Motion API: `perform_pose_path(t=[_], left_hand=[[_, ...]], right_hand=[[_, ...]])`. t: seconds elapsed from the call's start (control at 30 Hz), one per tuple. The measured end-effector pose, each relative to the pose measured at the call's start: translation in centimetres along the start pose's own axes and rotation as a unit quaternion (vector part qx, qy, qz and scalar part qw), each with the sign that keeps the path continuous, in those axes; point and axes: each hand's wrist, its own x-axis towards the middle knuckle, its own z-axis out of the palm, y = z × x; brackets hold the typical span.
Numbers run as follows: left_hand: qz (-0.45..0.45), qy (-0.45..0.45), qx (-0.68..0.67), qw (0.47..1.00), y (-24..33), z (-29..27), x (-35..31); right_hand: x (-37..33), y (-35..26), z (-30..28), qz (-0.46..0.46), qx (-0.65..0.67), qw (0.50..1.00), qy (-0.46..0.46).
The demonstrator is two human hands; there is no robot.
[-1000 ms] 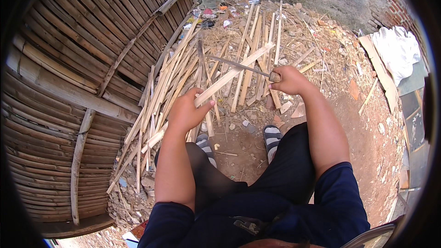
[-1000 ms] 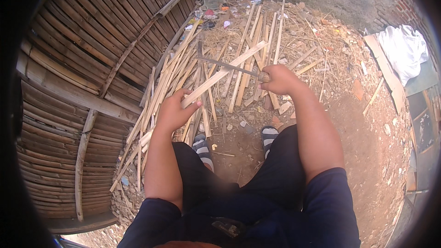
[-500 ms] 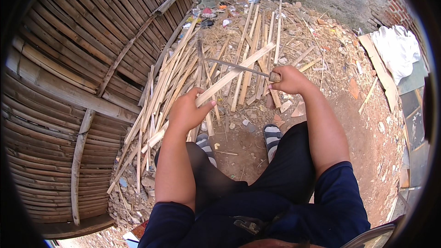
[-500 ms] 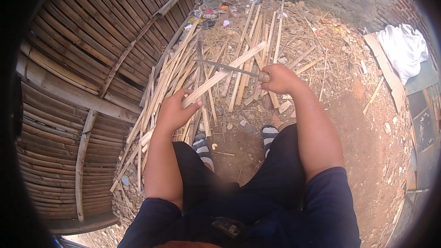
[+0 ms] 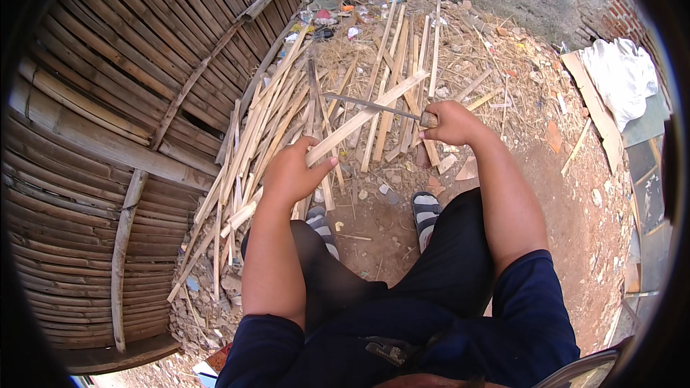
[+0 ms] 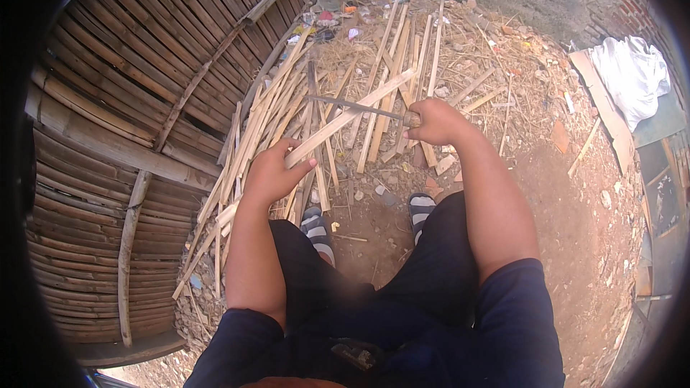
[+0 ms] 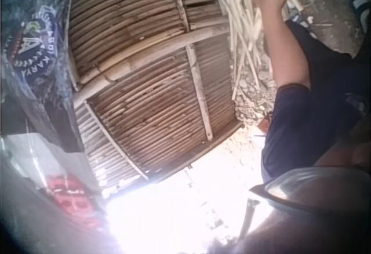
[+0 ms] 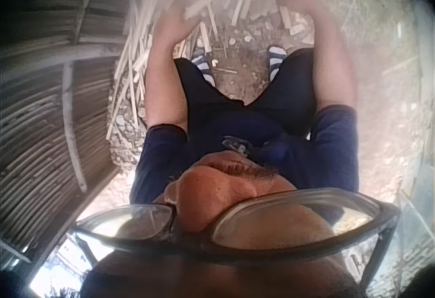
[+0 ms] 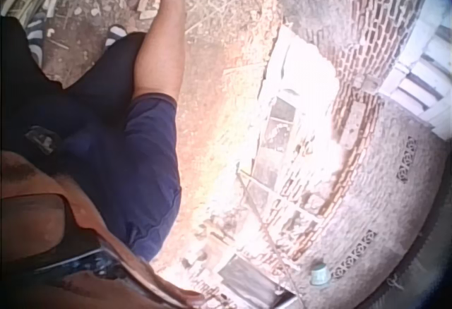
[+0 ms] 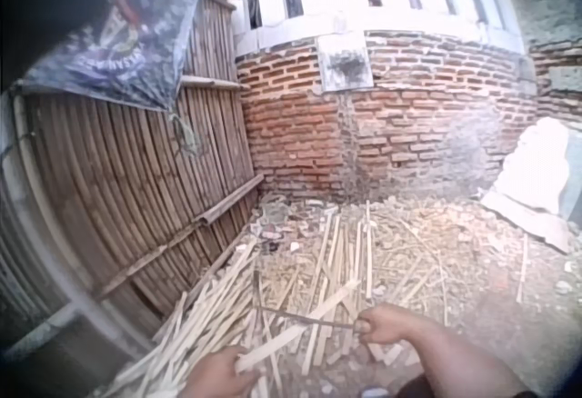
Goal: The person shaves a thin strip of wood using a curved blade, working over a pile of similar wood pieces.
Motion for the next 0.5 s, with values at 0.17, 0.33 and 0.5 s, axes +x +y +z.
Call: perform_pose_path(t=[0.17, 0.33, 0.5], left_hand=[[-0.01, -0.012, -0.006, 1.0, 0.11, -0.06, -0.11], [-0.012, -0.026, -0.004, 1.0, 0.41, -0.35, -0.22], [0.002, -0.023, -0.003, 1.0, 0.13, -0.17, -0.2]], right_hand=[[-0.05, -0.37, -0.17, 0.011, -0.004, 1.0, -0.012], [-0.02, -0.69, -0.17, 0.013, -0.005, 1.0, -0.026], [0.33, -0.11, 0.25, 0.014, -0.007, 0.999, -0.034]])
